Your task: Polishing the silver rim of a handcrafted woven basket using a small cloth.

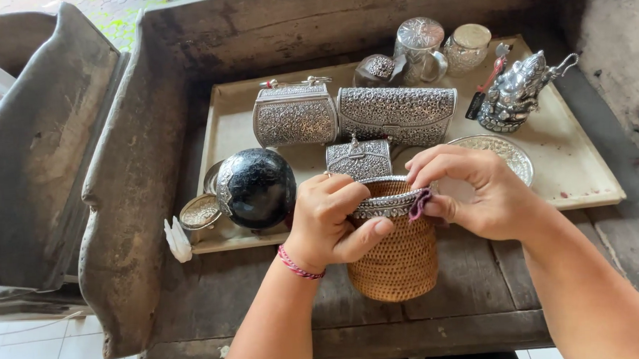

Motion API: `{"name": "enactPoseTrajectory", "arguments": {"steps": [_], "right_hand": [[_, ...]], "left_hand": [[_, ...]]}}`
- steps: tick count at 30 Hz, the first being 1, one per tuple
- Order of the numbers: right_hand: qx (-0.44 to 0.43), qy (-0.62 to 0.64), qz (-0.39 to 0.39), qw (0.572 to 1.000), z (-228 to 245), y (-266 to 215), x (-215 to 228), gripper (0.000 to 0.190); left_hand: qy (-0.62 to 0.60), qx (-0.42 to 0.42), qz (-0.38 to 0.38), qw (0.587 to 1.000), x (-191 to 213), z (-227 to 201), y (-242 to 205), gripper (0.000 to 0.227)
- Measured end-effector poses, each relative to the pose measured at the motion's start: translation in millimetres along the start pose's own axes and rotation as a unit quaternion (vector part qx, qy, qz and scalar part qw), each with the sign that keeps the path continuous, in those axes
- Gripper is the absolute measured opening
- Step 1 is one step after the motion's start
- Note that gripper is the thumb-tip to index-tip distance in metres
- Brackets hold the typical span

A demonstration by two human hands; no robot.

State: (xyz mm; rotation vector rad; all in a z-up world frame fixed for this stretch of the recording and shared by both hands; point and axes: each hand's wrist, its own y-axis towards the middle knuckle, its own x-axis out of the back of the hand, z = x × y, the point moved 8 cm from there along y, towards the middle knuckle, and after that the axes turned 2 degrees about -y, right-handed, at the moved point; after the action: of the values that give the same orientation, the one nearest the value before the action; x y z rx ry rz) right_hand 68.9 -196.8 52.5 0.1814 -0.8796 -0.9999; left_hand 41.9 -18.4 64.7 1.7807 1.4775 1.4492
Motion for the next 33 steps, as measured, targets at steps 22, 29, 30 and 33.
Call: {"name": "enactPoseTrajectory", "arguments": {"steps": [22, 29, 30, 33], "right_hand": [[-0.029, 0.145, -0.011, 0.989, -4, 9, -6, 0.022], [-0.025, 0.123, -0.039, 0.991, 1, 14, -23, 0.02], [-0.02, 0.119, -0.044, 0.992, 7, 15, -26, 0.019], [-0.014, 0.115, -0.026, 0.993, 6, 16, -24, 0.019]], "left_hand": [[-0.114, 0.188, -0.072, 0.973, -5, 24, -5, 0.036], [-0.141, 0.152, -0.091, 0.974, -1, 14, 1, 0.038], [-0.138, 0.141, -0.086, 0.977, -1, 10, 2, 0.038], [-0.142, 0.129, -0.084, 0.978, -1, 9, 2, 0.039]]}}
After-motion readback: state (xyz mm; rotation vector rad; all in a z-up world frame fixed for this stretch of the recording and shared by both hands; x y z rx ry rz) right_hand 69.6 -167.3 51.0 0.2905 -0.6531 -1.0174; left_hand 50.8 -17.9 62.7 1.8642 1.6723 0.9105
